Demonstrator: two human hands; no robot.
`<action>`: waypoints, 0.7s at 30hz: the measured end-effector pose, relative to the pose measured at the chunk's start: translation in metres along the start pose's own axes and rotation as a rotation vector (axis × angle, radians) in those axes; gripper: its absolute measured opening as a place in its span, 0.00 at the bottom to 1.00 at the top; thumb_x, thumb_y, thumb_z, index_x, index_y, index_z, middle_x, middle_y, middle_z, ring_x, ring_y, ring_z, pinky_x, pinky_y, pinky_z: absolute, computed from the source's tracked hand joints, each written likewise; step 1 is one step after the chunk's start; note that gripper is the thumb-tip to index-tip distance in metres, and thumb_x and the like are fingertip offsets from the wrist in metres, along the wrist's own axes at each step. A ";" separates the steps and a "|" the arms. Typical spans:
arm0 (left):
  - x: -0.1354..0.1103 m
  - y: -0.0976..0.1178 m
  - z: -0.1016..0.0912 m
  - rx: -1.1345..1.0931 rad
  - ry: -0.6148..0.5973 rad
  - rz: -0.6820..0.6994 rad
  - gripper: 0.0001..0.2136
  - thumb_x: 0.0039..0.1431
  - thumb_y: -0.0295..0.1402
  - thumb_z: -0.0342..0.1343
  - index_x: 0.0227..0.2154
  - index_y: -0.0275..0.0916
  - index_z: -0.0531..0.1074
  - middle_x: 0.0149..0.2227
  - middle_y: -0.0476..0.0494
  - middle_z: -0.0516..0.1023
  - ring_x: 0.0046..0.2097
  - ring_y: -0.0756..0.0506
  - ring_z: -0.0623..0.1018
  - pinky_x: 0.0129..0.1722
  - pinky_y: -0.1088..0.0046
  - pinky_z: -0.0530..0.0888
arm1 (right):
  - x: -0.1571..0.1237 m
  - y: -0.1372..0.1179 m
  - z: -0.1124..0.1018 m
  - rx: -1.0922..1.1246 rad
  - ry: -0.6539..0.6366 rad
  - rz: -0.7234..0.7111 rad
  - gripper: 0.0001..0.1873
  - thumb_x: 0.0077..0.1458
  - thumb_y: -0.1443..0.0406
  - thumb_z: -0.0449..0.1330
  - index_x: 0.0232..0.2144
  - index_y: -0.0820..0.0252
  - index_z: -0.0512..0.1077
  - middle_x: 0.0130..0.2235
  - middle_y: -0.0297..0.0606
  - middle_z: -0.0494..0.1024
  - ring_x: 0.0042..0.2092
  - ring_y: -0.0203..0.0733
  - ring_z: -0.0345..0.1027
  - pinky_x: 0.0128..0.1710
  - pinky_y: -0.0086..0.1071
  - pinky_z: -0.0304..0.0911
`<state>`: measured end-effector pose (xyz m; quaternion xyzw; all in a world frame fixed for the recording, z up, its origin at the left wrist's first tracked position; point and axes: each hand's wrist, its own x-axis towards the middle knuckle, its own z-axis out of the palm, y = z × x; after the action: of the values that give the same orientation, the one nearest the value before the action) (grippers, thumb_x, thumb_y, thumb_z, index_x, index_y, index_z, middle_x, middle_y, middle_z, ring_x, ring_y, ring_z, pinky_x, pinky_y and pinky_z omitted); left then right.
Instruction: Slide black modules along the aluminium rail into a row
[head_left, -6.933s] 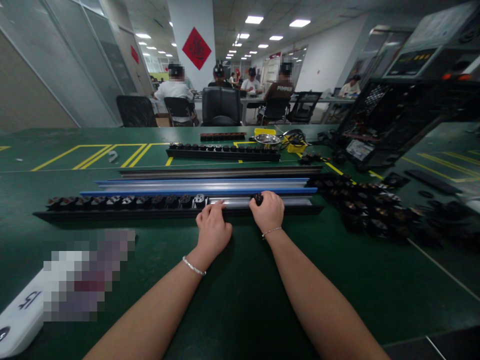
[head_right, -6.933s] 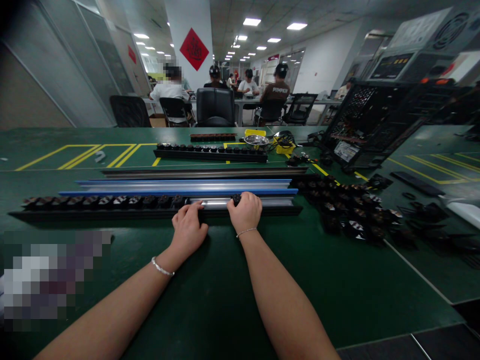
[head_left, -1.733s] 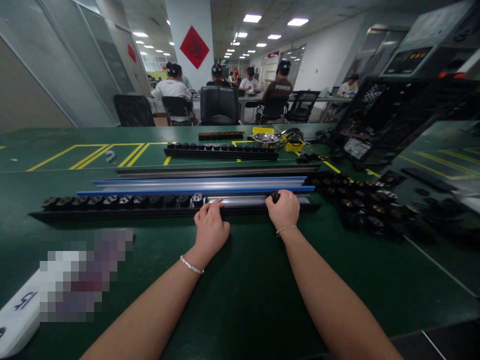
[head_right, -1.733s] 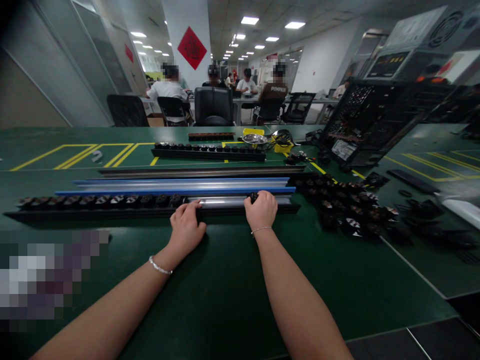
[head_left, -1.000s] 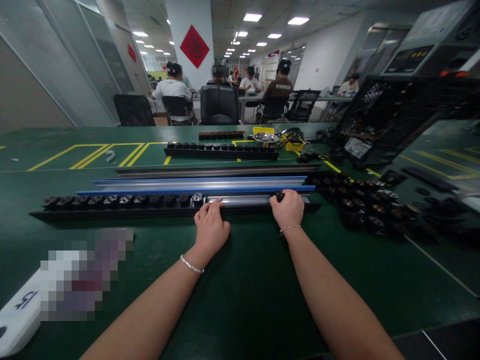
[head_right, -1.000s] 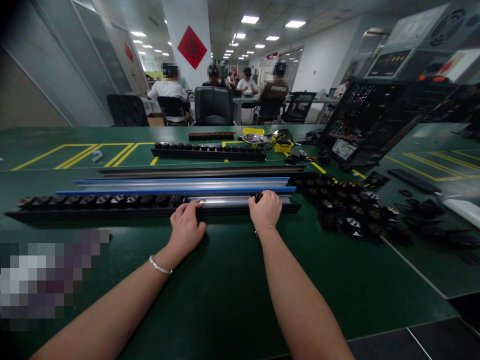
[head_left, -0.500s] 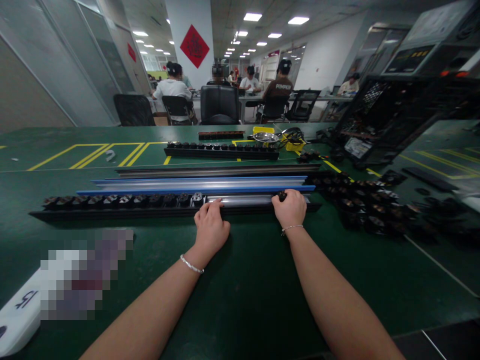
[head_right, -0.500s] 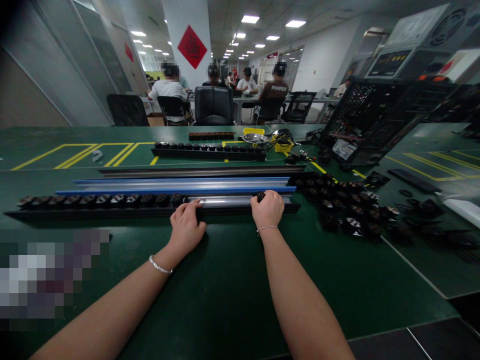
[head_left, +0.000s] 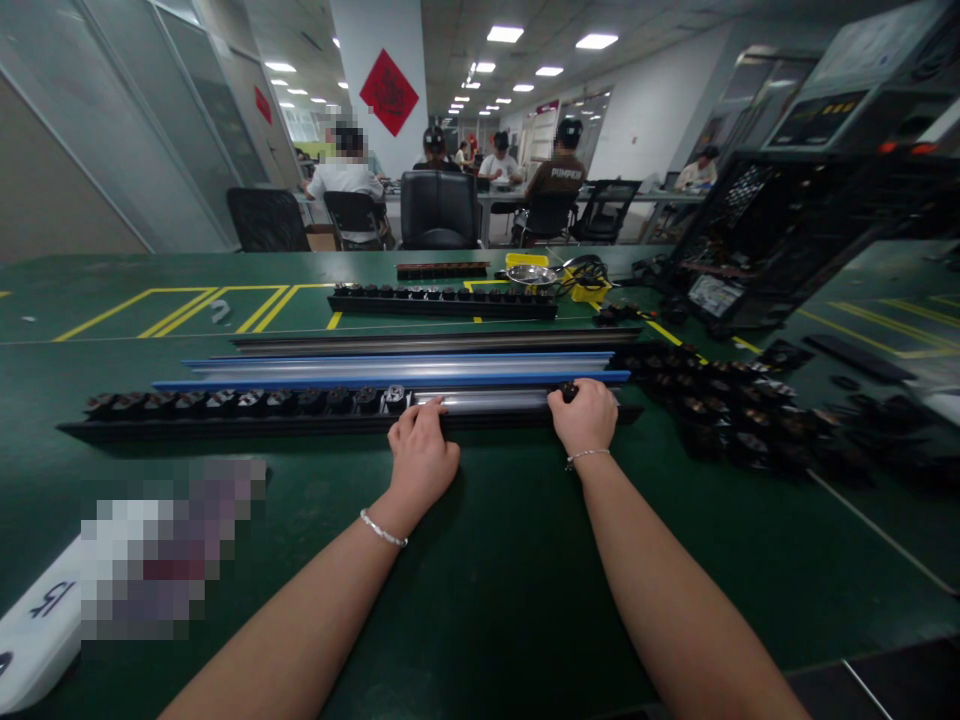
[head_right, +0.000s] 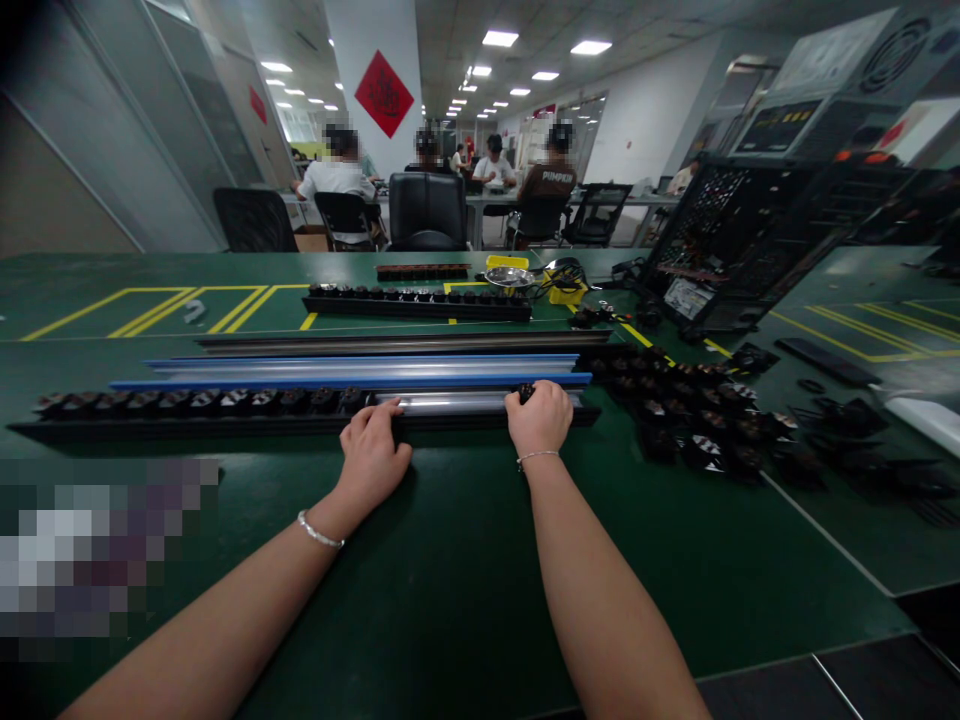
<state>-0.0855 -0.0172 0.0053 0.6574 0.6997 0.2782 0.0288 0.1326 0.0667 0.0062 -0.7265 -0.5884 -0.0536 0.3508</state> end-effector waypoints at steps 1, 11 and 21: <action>0.000 0.000 0.000 -0.002 0.003 0.002 0.25 0.47 0.25 0.48 0.52 0.38 0.62 0.57 0.42 0.68 0.58 0.37 0.61 0.55 0.55 0.59 | 0.000 0.000 0.000 -0.007 -0.003 0.002 0.17 0.48 0.60 0.54 0.36 0.67 0.73 0.40 0.51 0.75 0.43 0.53 0.64 0.46 0.42 0.57; 0.000 -0.002 0.003 -0.004 0.025 0.013 0.24 0.47 0.25 0.49 0.51 0.38 0.63 0.57 0.41 0.68 0.57 0.38 0.62 0.55 0.54 0.59 | 0.002 0.005 0.001 -0.033 0.011 0.005 0.17 0.48 0.60 0.54 0.36 0.67 0.73 0.39 0.50 0.74 0.43 0.51 0.64 0.45 0.41 0.56; 0.000 -0.003 0.003 -0.010 0.025 0.021 0.23 0.47 0.25 0.48 0.50 0.38 0.63 0.57 0.41 0.68 0.58 0.37 0.61 0.55 0.53 0.60 | 0.004 0.009 0.002 -0.026 0.033 0.013 0.17 0.47 0.61 0.54 0.35 0.67 0.73 0.39 0.51 0.74 0.42 0.52 0.65 0.47 0.42 0.57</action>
<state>-0.0872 -0.0159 0.0010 0.6609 0.6918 0.2902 0.0203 0.1414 0.0707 0.0025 -0.7339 -0.5770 -0.0707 0.3514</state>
